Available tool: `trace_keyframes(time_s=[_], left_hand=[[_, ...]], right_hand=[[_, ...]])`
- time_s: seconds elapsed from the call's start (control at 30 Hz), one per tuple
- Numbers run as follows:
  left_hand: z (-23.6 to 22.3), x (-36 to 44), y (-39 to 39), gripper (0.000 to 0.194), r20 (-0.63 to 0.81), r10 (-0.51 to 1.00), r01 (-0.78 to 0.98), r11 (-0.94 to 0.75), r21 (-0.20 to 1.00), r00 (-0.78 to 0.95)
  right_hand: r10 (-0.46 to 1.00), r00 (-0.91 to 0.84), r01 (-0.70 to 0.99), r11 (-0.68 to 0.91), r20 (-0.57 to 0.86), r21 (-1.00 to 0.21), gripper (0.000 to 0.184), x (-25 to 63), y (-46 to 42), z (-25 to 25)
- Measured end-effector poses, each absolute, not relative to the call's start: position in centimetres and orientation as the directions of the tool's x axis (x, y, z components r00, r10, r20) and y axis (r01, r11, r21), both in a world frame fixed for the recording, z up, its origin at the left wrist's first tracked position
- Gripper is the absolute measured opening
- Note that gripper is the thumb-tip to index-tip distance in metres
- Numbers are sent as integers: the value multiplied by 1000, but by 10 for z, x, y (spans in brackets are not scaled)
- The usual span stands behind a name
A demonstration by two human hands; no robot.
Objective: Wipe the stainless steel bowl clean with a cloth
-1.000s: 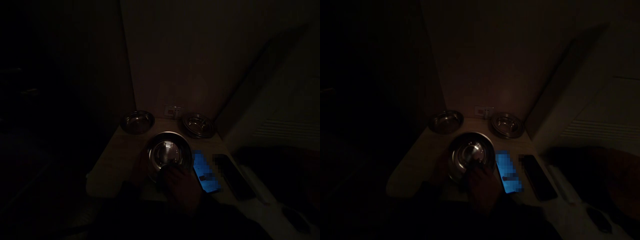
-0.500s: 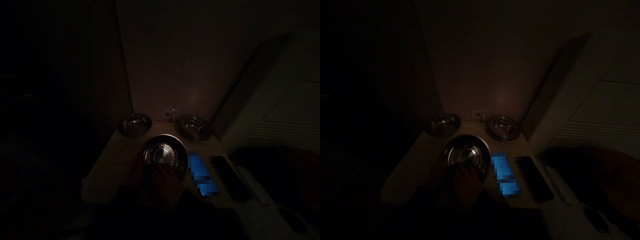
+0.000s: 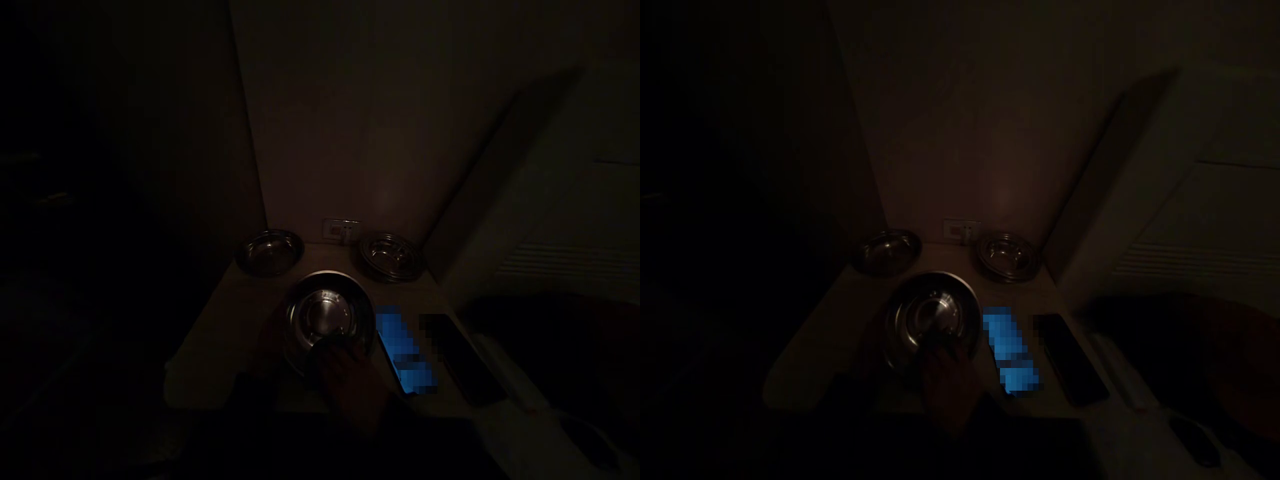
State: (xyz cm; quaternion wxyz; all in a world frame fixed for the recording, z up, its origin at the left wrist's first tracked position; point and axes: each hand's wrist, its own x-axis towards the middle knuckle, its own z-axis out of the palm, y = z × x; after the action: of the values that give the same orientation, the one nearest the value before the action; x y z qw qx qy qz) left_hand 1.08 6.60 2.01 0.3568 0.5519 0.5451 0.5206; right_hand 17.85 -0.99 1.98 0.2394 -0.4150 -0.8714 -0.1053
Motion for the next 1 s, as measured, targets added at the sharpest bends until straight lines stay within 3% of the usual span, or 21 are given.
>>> trace_keyframes(time_s=[0.33, 0.67, 0.83, 1.0], left_hand=[[11, 14, 54, 49, -11, 994, 100, 22, 995, -109], [18, 16, 52, 52, 24, 990, 99, -10, 995, -141], [19, 17, 53, 51, -22, 986, 101, 39, 994, -166], [19, 20, 53, 50, 52, 991, 21, -50, 999, -121]], right_hand=[[722, -464, 800, 590, 513, -107, 23, 172, -6, 19], [771, -477, 751, 607, 423, -260, 41, 167, -11, 35], [747, -539, 732, 644, 390, -221, 35, 188, -9, 39], [750, -619, 722, 660, 234, -207, 37, 208, -10, 52]])
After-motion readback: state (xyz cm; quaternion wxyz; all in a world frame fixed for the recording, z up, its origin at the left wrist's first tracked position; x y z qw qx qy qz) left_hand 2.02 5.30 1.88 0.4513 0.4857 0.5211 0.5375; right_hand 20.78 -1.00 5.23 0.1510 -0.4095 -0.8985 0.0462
